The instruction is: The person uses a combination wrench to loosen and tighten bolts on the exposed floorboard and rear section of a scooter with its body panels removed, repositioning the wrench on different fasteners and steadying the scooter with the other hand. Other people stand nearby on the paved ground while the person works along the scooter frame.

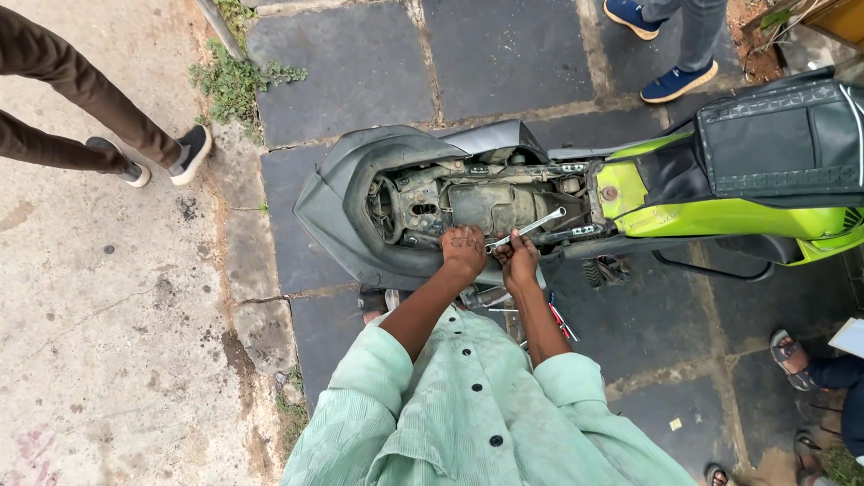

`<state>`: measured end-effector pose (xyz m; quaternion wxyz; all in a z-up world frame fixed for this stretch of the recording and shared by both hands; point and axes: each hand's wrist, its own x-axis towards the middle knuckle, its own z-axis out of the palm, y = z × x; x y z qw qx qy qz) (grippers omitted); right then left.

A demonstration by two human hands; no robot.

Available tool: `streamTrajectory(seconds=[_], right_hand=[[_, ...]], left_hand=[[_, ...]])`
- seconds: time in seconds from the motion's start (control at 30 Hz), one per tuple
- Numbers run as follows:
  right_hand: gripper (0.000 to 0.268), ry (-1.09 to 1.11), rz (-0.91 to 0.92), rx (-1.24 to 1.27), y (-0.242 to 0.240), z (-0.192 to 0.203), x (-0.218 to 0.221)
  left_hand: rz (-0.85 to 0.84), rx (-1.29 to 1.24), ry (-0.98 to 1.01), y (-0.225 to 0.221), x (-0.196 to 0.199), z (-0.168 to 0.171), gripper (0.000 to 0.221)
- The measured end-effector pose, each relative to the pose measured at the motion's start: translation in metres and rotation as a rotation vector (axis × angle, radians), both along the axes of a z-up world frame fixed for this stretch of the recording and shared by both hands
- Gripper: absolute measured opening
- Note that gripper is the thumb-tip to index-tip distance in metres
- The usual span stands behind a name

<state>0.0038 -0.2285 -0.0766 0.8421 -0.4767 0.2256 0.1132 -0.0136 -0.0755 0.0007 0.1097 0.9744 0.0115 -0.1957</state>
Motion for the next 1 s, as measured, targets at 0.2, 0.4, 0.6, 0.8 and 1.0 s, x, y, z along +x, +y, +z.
streamTrajectory(seconds=[0.2,0.4,0.6,0.8,1.0], right_hand=[[0.02,-0.026,-0.018,0.075,0.002,0.018,-0.004],[0.026,-0.071,0.031,0.041,0.008,0.033,-0.006],[0.027,-0.06,0.055,-0.027,0.01,0.039,-0.005],[0.027,-0.103,0.022,-0.019,0.007,0.023,-0.006],[0.026,-0.109,0.014,-0.056,0.013,0.042,-0.005]], left_hand=[[-0.016,0.028,-0.076,0.0,-0.002,-0.042,0.023],[0.121,-0.232,-0.199,0.022,-0.016,0.014,0.045],[0.074,-0.178,-0.233,0.015,-0.017,-0.019,0.032],[0.107,-0.229,-0.142,0.018,-0.021,0.048,0.041],[0.071,-0.147,-0.177,0.014,-0.017,0.0,0.036]])
